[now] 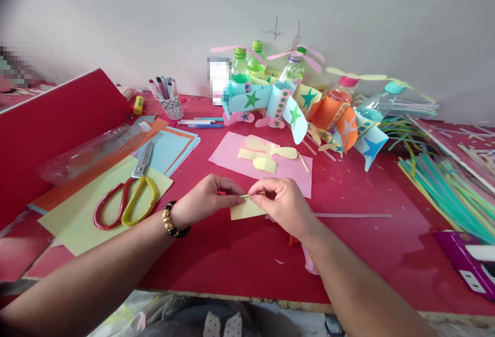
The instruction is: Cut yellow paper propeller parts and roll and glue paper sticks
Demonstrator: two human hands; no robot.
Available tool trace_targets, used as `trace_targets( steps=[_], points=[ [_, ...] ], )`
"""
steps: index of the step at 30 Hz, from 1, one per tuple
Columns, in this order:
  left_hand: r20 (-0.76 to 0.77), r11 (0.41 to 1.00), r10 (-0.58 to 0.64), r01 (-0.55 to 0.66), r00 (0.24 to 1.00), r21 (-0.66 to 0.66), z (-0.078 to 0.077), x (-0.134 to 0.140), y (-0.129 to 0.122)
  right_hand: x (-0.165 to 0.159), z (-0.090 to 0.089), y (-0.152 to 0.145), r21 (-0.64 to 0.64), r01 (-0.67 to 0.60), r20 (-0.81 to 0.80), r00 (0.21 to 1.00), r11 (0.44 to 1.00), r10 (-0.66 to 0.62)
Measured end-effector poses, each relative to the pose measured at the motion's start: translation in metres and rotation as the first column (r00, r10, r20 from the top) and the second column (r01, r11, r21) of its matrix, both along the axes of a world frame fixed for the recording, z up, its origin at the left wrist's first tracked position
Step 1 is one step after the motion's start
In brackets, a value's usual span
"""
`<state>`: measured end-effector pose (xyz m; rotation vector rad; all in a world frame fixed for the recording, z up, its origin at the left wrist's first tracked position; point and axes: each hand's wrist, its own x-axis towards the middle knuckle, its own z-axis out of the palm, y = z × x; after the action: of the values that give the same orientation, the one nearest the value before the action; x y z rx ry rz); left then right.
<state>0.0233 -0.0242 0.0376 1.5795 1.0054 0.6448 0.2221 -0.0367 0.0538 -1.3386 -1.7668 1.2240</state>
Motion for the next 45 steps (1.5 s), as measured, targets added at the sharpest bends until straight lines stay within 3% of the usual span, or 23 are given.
trace_targets(
  steps=[14,22,33,38,45],
  points=[
    [-0.136,0.993,-0.055,0.068,0.989,0.093,0.0012,-0.0004,0.0006,0.0002,-0.0028,0.0015,0.040,-0.042,0.023,0.999,0.998,0.042],
    [-0.222,0.971,0.085,-0.030,0.971,0.238,0.0042,0.0043,-0.0047,0.0015,-0.0027,0.0009,-0.136,-0.010,-0.050,0.999,0.991,0.003],
    [-0.058,0.997,0.048,-0.044,0.997,0.069,-0.0024,0.0029,0.0004,0.0021,-0.0061,0.0017,-0.135,-0.015,-0.092,0.996,0.991,0.002],
    [-0.046,0.995,0.060,-0.056,0.997,0.085,-0.0043,0.0026,0.0004,0.0013,-0.0052,0.0007,-0.134,-0.003,-0.058,0.998,0.991,-0.005],
    [-0.060,0.991,0.012,-0.004,0.998,0.133,-0.0034,0.0028,0.0001,-0.0008,-0.0037,-0.0011,-0.022,-0.005,0.014,1.000,1.000,0.005]
  ],
)
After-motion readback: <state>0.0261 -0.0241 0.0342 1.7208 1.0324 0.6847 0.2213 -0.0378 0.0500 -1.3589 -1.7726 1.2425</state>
